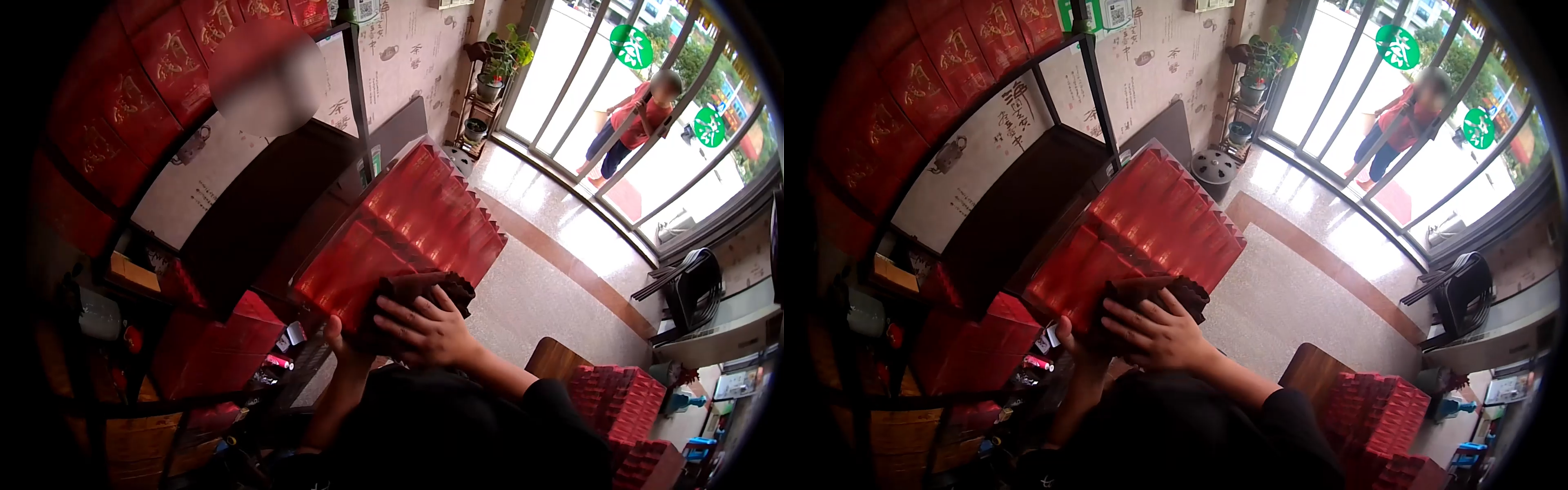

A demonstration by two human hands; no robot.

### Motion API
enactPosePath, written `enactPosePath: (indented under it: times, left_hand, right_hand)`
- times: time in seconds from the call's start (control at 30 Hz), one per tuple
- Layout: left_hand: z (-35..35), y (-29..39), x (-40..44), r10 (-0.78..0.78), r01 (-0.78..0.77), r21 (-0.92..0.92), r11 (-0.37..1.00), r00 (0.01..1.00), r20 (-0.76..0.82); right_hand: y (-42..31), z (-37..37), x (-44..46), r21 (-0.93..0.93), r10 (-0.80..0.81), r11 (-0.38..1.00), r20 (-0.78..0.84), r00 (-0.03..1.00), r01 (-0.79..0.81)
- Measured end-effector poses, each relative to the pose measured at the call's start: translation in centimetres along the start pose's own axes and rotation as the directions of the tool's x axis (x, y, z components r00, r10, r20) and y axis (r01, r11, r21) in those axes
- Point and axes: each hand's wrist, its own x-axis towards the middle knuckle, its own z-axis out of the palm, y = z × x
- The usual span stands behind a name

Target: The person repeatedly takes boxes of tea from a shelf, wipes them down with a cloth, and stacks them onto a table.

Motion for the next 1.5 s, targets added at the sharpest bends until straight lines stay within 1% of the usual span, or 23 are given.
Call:
enactPosePath:
  times: [0.1, 0.13, 0.2, 0.23, 0.3, 0.37, 0.4, 0.47, 0.53, 0.6, 0.67, 0.7, 0.73, 0.77, 0.8, 0.87, 0.9, 1.0, 1.1, 1.2, 1.27, 1.33, 1.5]
  left_hand:
    - [3.0, -1.0, 1.6, 0.168, -0.121, 0.201, 0.972, 0.956, -0.238]
    - [2.7, -1.4, 2.0, 0.149, -0.103, 0.199, 0.974, 0.962, -0.229]
    - [1.8, -2.4, 2.7, 0.15, -0.113, 0.137, 0.984, 0.942, -0.3]
    - [3.3, -2.8, 3.0, 0.141, -0.104, 0.133, 0.986, 0.94, -0.31]
    - [5.1, -4.3, 3.9, 0.15, -0.104, 0.165, 0.981, 0.944, -0.293]
    - [5.6, -5.4, 4.7, 0.215, -0.157, 0.206, 0.966, 0.929, -0.302]
    - [6.1, -5.8, 5.3, 0.2, -0.143, 0.206, 0.968, 0.936, -0.291]
    - [7.2, -6.0, 6.0, 0.284, -0.211, 0.236, 0.949, 0.896, -0.341]
    - [7.6, -6.3, 6.4, 0.235, -0.169, 0.202, 0.965, 0.899, -0.369]
    - [7.3, -7.0, 7.0, 0.228, -0.189, 0.153, 0.97, 0.925, -0.303]
    - [6.1, -7.7, 6.5, 0.2, -0.156, 0.215, 0.964, 0.959, -0.202]
    - [5.3, -8.2, 6.1, 0.185, -0.145, 0.244, 0.959, 0.971, -0.151]
    - [4.5, -8.7, 5.7, 0.169, -0.137, 0.274, 0.952, 0.981, -0.098]
    - [3.4, -9.2, 5.4, 0.132, -0.113, 0.25, 0.962, 0.989, -0.061]
    - [0.4, -9.7, 5.5, 0.09, -0.111, 0.166, 0.98, 0.988, 0.127]
    - [-5.5, -10.6, 5.7, -0.004, -0.011, 0.028, 1.0, 0.872, 0.489]
    - [-8.6, -10.9, 5.0, 0.149, -0.234, 0.147, 0.961, 0.886, 0.44]
    - [-2.0, -6.8, 6.2, -0.144, 0.077, 0.143, 0.987, 0.819, 0.555]
    - [4.3, -4.8, 8.0, -0.348, 0.254, 0.239, 0.937, 0.735, 0.582]
    - [7.1, -6.1, 8.6, -0.364, 0.214, 0.336, 0.917, 0.794, 0.487]
    - [7.4, -7.6, 8.4, -0.386, 0.102, 0.723, 0.684, 0.891, 0.239]
    - [7.2, -9.5, 8.4, -0.386, 0.189, 0.606, 0.773, 0.898, 0.212]
    - [8.1, -13.5, 8.2, -0.341, 0.175, 0.546, 0.819, 0.914, 0.218]
  right_hand:
    - [4.8, -2.2, -1.6, -0.074, 0.302, 0.943, -0.213, 0.929, -0.323]
    - [6.6, -2.9, -2.3, -0.09, 0.375, 0.902, -0.319, 0.87, -0.422]
    - [9.3, -2.6, -3.6, 0.127, 0.568, 0.795, -0.499, 0.654, -0.594]
    - [10.0, -1.1, -4.3, 0.568, 0.725, 0.685, -0.472, 0.502, -0.455]
    - [8.3, -1.4, -2.3, 0.941, 0.894, 0.339, -0.322, 0.311, -0.002]
    - [6.7, 0.0, -2.8, 0.981, 0.941, 0.122, -0.163, 0.297, 0.151]
    - [5.6, 1.2, -3.0, 0.986, 0.94, 0.145, -0.164, 0.299, 0.084]
    - [2.2, 2.5, -3.8, 0.999, 0.942, -0.039, 0.033, 0.334, 0.01]
    - [-0.1, 3.5, -4.9, 0.973, 0.914, -0.232, 0.217, 0.343, 0.003]
    - [0.0, 3.9, -5.9, 0.984, 0.933, -0.178, 0.17, 0.317, -0.003]
    - [1.8, 2.0, -6.3, 0.963, 0.934, -0.237, 0.189, 0.305, 0.129]
    - [3.2, 0.4, -6.6, 0.994, 0.947, -0.107, 0.095, 0.307, 0.021]
    - [4.4, -1.1, -6.9, 0.995, 0.961, -0.09, 0.074, 0.268, 0.048]
    - [6.1, -1.3, -7.8, 0.965, 0.969, -0.111, 0.051, 0.242, 0.238]
    - [7.3, -3.2, -7.5, 0.93, 0.973, -0.045, -0.041, 0.226, 0.364]
    - [9.4, -5.3, -8.8, 0.955, 0.984, 0.023, -0.074, 0.161, 0.296]
    - [10.1, -5.7, -9.8, 0.956, 0.984, 0.002, -0.053, 0.169, 0.292]
    - [10.8, -8.5, -11.3, 0.909, 0.974, -0.128, 0.039, 0.225, 0.397]
    - [11.4, -8.7, -15.1, 0.948, 0.97, -0.083, 0.006, 0.244, 0.306]
    - [10.7, -9.6, -16.5, 0.99, 0.966, 0.054, -0.085, 0.242, 0.133]
    - [10.8, -9.9, -17.5, 0.989, 0.949, 0.147, -0.137, 0.284, -0.011]
    - [11.0, -10.1, -18.3, 0.988, 0.953, 0.155, -0.147, 0.264, -0.009]
    - [11.5, -11.5, -21.1, 0.867, 0.938, 0.346, -0.303, 0.171, -0.359]
